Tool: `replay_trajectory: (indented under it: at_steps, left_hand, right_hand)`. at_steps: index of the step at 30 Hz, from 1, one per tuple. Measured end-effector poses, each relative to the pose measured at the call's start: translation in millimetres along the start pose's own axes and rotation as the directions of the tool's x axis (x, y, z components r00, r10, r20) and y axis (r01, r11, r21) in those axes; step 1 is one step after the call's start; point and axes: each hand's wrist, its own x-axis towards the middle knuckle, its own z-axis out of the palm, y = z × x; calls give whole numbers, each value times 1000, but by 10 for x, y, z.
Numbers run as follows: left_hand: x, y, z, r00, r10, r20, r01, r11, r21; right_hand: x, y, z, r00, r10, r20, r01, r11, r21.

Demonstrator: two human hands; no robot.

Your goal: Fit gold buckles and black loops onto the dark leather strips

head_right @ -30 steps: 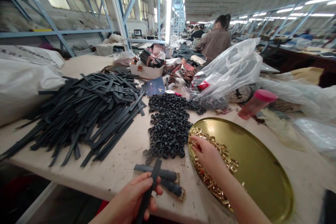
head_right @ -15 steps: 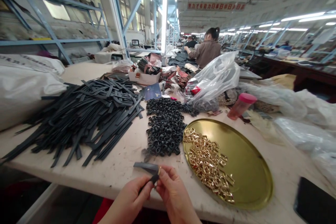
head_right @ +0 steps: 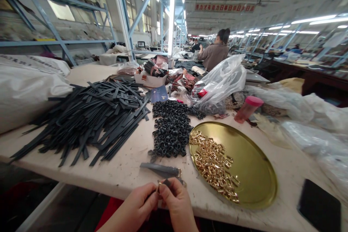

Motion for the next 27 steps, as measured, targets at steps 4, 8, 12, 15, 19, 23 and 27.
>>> replay_trajectory:
  at_steps: [4, 8, 12, 15, 19, 23, 27]
  left_hand:
    - [-15, -42, 9, 993, -99, 63, 106, 988, -116]
    - [19, -113, 36, 992, -119, 34, 123, 959, -254]
    - [86, -169, 67, 983, -174, 63, 185, 907, -379]
    - [142, -177, 75, 971, -220, 93, 238, 856, -459]
    - [211, -186, 84, 957, -276, 91, 285, 825, -488]
    - [253, -240, 114, 957, -291, 26, 269, 845, -462]
    - [247, -273, 132, 961, -277, -7, 249, 876, -413]
  right_hand:
    - [21, 25, -11, 995, -49, -86, 45, 998, -45]
    - [18, 104, -19, 999, -36, -17, 34, 995, -98]
    - [-4, 115, -23, 999, -54, 6, 54, 980, -193]
    - [15, 66, 10, 1000, -11, -3, 10, 989, -149]
    - [66, 45, 83, 989, 147, 9, -147, 988, 43]
    - [92, 70, 56, 998, -13, -61, 3, 985, -170]
    - [115, 84, -66, 974, -225, 12, 208, 877, -433]
